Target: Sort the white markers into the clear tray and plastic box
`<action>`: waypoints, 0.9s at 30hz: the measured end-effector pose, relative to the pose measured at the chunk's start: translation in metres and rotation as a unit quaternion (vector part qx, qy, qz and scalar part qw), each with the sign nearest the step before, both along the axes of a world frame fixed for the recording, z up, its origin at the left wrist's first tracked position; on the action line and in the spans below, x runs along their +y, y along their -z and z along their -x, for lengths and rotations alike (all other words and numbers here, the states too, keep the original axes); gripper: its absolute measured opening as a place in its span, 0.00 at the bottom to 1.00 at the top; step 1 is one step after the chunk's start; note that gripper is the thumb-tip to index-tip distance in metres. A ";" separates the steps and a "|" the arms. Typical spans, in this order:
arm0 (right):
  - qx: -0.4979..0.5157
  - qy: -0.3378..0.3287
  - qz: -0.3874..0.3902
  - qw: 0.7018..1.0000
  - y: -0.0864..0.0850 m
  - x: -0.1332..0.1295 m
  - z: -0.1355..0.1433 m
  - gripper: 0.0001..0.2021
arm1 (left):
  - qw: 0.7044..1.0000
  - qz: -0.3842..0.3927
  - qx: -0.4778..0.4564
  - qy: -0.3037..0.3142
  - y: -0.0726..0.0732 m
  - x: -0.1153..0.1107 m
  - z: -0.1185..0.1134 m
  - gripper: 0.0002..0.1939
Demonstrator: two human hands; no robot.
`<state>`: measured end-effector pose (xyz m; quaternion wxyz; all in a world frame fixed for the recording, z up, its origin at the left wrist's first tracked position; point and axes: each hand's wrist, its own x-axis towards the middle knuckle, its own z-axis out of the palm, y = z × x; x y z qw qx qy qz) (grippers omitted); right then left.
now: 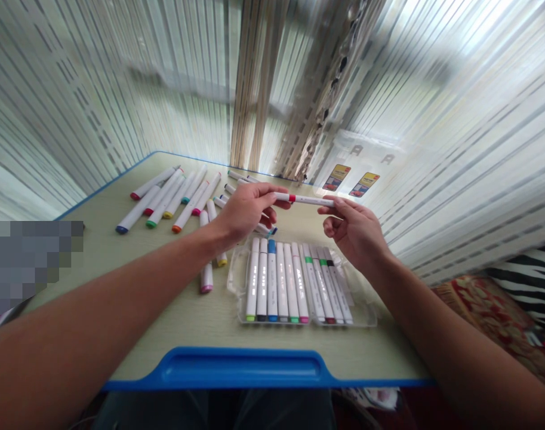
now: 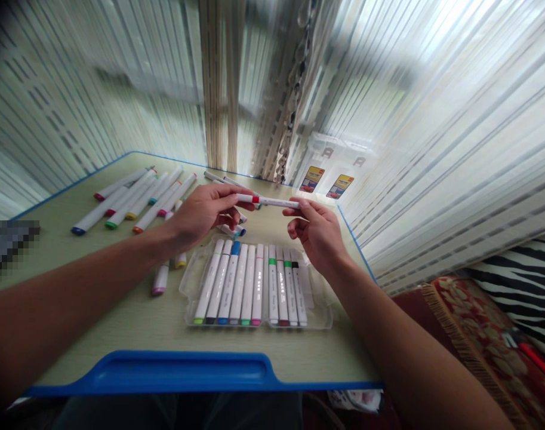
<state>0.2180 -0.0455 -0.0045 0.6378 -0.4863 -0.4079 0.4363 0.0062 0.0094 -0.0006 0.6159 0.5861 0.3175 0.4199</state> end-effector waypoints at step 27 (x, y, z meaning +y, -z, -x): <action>-0.043 -0.038 0.003 0.998 0.000 -0.004 0.003 0.13 | 0.990 -0.116 0.068 -0.034 0.001 -0.001 0.003 0.08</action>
